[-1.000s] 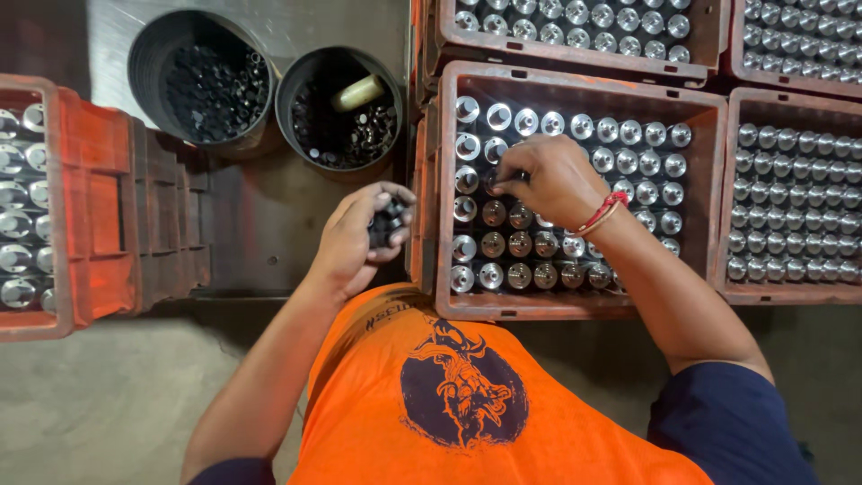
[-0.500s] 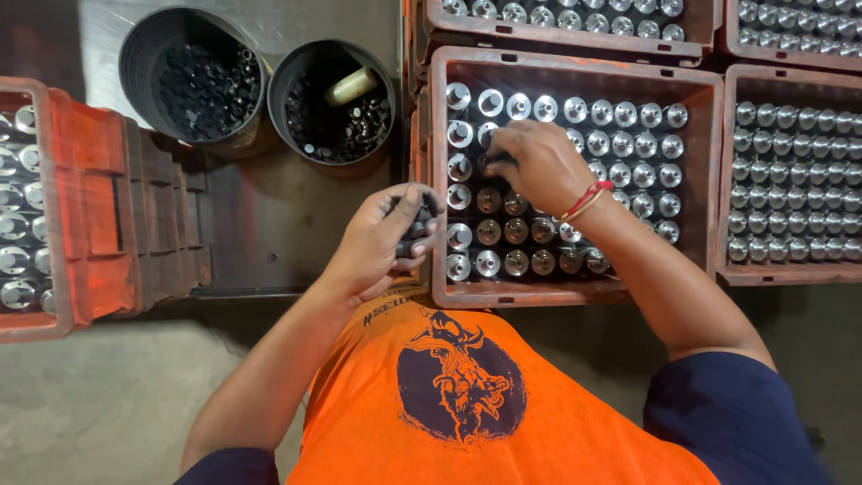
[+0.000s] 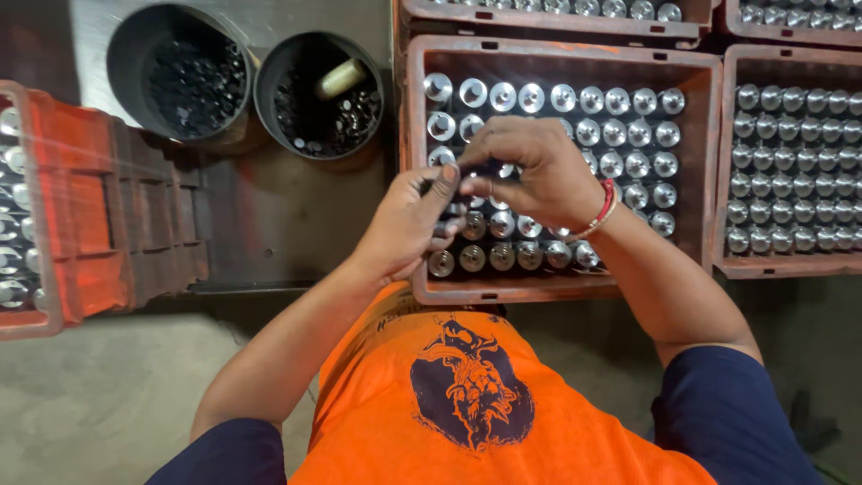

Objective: The person wipes the tops of small metal cups in a crate with a cloth, then picks up small black components from a bucket and inserts them into the cups one by one. The person moves between crates and continues inserting components into the metal cups.

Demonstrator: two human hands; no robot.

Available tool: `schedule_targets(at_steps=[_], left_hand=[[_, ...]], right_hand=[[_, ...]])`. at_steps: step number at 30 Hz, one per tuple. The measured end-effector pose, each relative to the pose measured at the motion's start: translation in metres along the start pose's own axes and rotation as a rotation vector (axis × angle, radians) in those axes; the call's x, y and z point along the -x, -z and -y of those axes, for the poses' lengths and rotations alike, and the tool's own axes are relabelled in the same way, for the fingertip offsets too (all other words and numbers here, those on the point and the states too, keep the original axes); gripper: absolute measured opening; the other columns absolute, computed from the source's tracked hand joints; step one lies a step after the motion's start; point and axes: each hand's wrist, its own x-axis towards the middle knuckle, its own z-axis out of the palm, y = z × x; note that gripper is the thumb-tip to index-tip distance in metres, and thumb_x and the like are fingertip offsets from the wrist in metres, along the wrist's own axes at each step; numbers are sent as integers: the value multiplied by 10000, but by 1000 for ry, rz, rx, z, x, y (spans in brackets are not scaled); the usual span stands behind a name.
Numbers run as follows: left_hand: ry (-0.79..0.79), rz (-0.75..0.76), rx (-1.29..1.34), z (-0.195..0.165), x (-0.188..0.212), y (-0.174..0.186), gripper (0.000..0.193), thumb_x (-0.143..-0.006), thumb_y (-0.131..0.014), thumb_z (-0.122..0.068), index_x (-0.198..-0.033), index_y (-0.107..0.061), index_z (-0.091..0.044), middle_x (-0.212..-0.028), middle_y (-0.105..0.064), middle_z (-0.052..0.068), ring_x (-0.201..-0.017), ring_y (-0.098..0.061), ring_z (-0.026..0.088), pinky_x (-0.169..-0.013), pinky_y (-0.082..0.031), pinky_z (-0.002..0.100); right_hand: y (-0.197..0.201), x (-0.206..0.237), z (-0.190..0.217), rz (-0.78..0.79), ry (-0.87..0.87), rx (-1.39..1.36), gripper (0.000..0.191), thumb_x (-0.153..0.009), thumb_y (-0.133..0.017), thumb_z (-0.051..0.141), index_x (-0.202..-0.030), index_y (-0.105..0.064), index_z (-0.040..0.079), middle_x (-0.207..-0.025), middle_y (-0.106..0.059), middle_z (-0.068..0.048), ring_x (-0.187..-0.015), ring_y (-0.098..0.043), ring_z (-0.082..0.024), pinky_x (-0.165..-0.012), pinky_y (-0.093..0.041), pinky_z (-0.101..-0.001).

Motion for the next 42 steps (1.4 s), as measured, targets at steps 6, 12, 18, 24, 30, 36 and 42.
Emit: schedule_targets(at_steps=[6, 12, 18, 24, 30, 36, 42], left_hand=[[-57, 4, 97, -6, 7, -7, 407, -1051, -571, -385, -1126, -641, 9, -867, -552, 27, -636, -492, 62, -438, -300, 169], [-144, -131, 222, -11, 34, -6, 328, -1095, -485, -272, -1186, -611, 16, -910, -566, 57, -670, -522, 91, -429, -291, 158], [-220, -171, 308, -1, 44, -11, 325, -1061, -434, -155, -1260, -585, 52, -940, -577, 76, -703, -531, 100, -442, -301, 165], [-244, -142, 202, 7, 50, -21, 328, -1103, -435, -179, -1333, -583, 1, -875, -548, 55, -663, -497, 83, -447, -297, 165], [-251, -148, 181, 18, 42, -23, 68, -1100, -489, -169, -1107, -519, -108, -852, -560, 63, -610, -495, 89, -423, -301, 186], [-210, -145, 47, 22, 38, -23, 187, -1120, -551, -150, -1253, -559, -20, -858, -527, 18, -635, -476, 63, -451, -294, 178], [-228, -30, -20, 23, 29, -31, 255, -1069, -582, -147, -1259, -414, -124, -934, -552, 27, -708, -521, 73, -526, -385, 201]], right_hand=[[10, 8, -20, -37, -172, -183, 153, -931, -802, 101, -1055, -731, 47, -990, -771, -51, -902, -771, -136, -804, -629, -264], [-4, 15, -44, 64, -88, -57, 146, -862, -804, 59, -1003, -768, 56, -1011, -774, -74, -877, -766, -170, -759, -629, -277], [-25, 27, -51, 106, 98, 234, 148, -794, -847, 96, -873, -734, 41, -898, -735, -101, -843, -704, -303, -727, -564, -403], [-24, 30, -44, 198, 131, 216, 278, -758, -741, -9, -1034, -745, 27, -936, -712, -126, -863, -685, -319, -751, -565, -418], [-29, 27, -41, 262, 82, 377, 120, -857, -719, 30, -973, -748, 34, -891, -667, -136, -872, -674, -322, -757, -553, -426], [-23, 18, -37, 228, 48, 225, 161, -865, -788, 142, -985, -767, 36, -957, -683, -140, -886, -662, -298, -761, -548, -409], [-6, 31, -26, 127, -104, -501, 240, -961, -751, 67, -1201, -758, 64, -1060, -720, -58, -927, -669, -129, -803, -576, -284]])
